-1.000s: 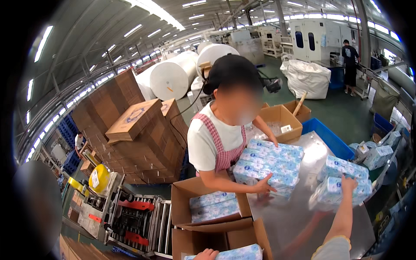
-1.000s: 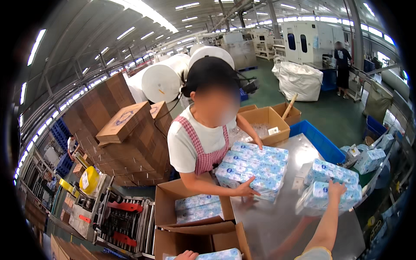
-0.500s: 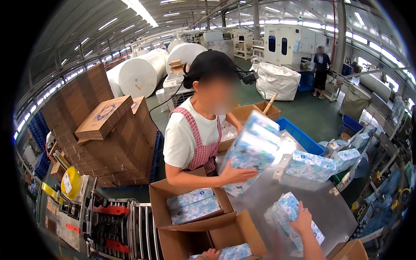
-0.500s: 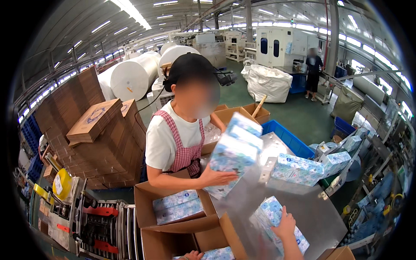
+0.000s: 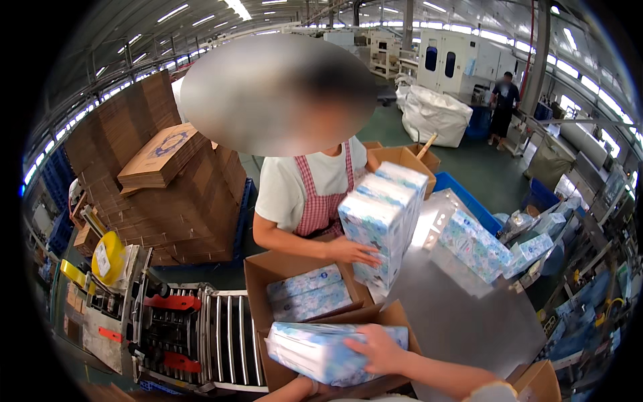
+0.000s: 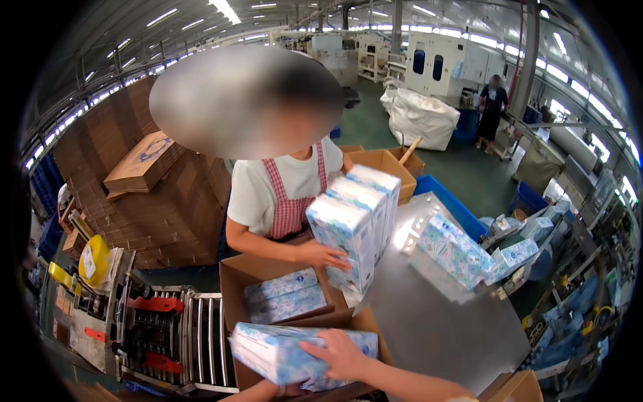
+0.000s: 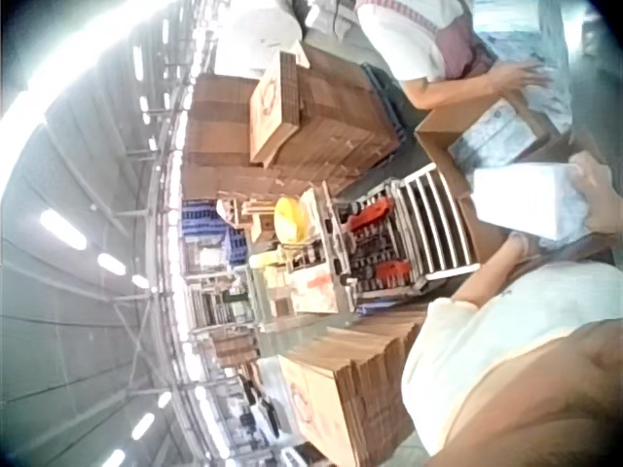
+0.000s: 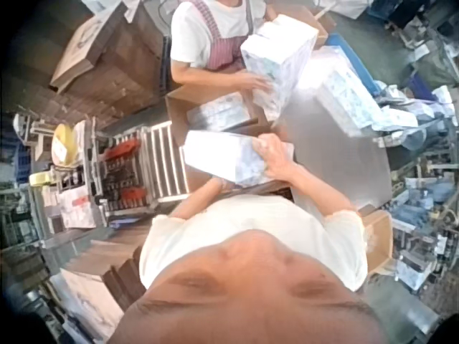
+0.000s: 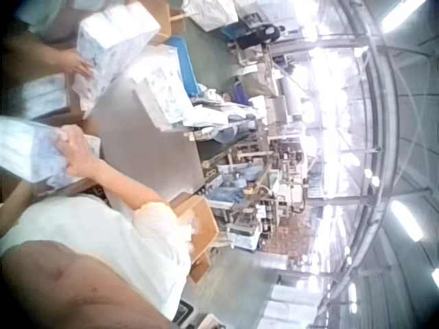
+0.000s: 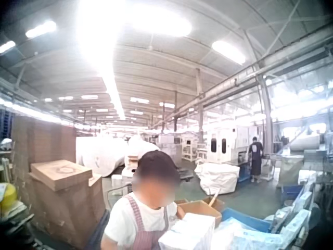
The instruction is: The person packs bundles of blue product into cardboard boxes, then slides the filled boxes through a taping machine.
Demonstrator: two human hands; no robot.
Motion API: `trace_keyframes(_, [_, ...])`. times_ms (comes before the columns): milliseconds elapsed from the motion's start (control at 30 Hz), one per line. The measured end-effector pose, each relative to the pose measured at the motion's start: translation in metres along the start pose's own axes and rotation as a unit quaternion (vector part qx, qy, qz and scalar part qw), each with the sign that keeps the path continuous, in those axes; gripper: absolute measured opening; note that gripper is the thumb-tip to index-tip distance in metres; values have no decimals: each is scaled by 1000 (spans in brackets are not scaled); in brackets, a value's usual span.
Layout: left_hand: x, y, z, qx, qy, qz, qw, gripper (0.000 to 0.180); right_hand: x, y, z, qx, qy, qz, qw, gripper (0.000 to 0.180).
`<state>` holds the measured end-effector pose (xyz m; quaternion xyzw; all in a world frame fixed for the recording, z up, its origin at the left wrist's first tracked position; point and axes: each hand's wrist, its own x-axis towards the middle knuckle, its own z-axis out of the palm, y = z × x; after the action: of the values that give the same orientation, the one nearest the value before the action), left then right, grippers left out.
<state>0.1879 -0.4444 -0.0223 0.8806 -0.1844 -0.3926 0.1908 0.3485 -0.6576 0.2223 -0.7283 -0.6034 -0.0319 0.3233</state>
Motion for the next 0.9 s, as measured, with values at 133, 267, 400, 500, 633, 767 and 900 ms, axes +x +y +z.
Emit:
trace_keyframes(133, [-99, 63, -63, -78, 31, -37, 996, 73, -11, 57, 147, -65, -247, 65, 965, 111])
trace_keyframes(267, [-147, 78, -48, -154, 154, -95, 971, 67, -23, 47, 237, -35, -438, 116, 891, 103])
trace_keyframes(400, [-128, 72, -48, -155, 199, -94, 963, 62, -103, 99, 317, -46, -522, 278, 805, 67])
trace_keyframes(500, [-105, 64, -59, -150, 198, -72, 966, 62, -57, 128, 238, 134, -523, 279, 794, 59])
trace_keyframes(633, [-74, 61, -65, -196, 216, -41, 956, 57, 2, 150, -38, 300, -333, 450, 772, 35])
trace_keyframes(767, [-17, 82, -120, -156, 210, 33, 965, 48, -101, 293, -181, -342, -8, 574, 744, 66])
trace_keyframes(900, [44, 136, -198, -67, 257, 130, 955, 39, -195, 350, -188, -320, 72, 683, 653, 114])
